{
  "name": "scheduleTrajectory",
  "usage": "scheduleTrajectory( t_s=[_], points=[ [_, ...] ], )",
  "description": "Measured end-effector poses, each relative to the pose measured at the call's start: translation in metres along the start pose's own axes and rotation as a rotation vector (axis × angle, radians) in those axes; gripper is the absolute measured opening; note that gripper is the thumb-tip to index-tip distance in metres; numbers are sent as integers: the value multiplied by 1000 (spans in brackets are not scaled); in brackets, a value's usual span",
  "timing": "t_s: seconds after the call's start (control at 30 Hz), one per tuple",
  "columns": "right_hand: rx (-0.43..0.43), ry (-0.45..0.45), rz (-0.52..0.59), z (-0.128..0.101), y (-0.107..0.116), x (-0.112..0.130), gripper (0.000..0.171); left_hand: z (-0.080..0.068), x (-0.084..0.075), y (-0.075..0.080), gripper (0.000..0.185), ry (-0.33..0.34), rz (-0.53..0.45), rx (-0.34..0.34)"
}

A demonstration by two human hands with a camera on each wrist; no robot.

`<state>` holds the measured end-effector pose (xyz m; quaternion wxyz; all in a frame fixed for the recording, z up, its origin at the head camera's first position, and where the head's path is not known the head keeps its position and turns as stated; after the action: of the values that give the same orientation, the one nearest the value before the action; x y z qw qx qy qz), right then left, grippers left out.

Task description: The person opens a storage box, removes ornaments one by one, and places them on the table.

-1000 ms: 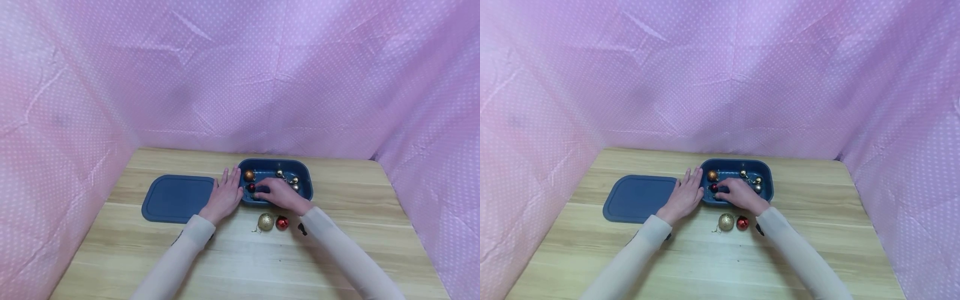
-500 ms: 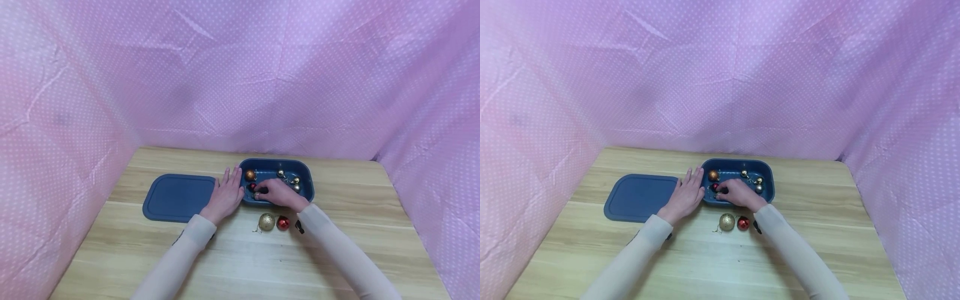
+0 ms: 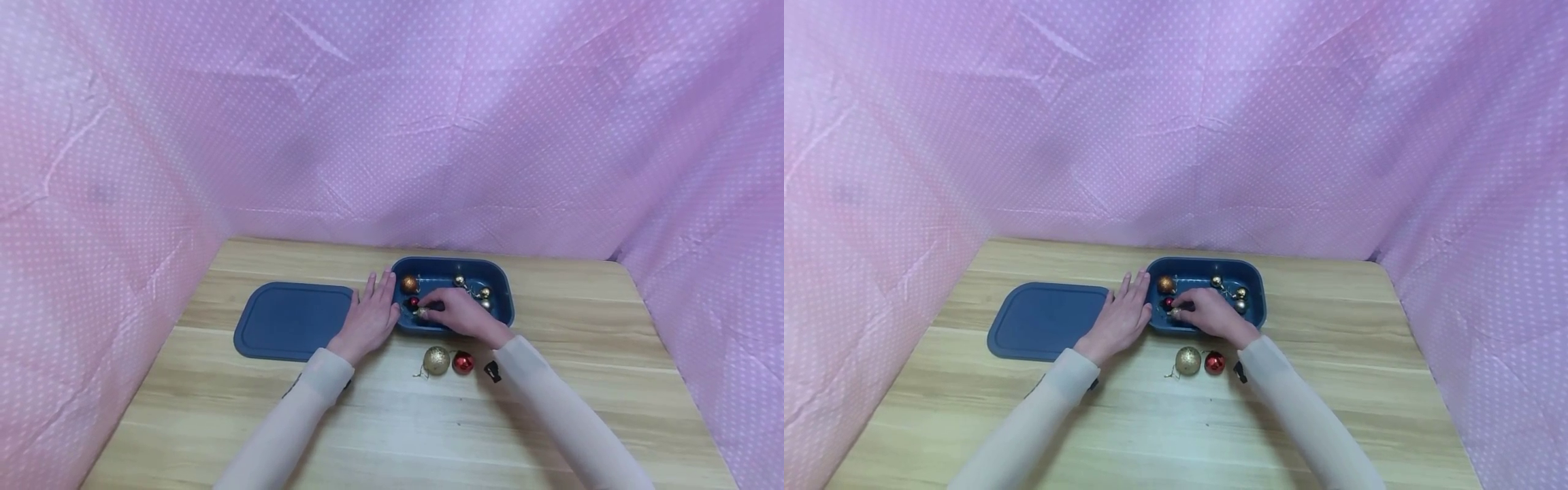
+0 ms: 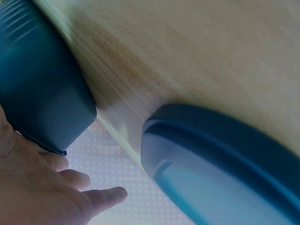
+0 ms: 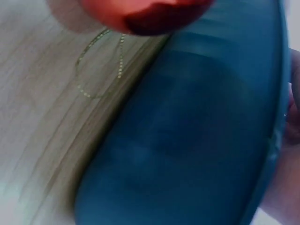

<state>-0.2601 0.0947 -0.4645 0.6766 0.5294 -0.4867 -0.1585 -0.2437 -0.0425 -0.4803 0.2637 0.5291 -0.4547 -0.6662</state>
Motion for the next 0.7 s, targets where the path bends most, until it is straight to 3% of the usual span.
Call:
scheduleTrajectory(
  t_s=[0.7],
  points=[
    [-271,-20,75,-55,49,3,25,-1,2,-3,65,4,-13,3]
  ],
)
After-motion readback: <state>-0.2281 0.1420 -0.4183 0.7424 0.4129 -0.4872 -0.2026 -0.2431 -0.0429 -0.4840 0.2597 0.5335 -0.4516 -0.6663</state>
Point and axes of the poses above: each hand's wrist, its own z-axis towards the middle knuckle, its own y-axis out of the back of the hand, x = y × z, the point moved 10 cm from there along z, towards the middle knuckle, and after that the axes turned 9 degrees about -z, right-handed, at the moved point
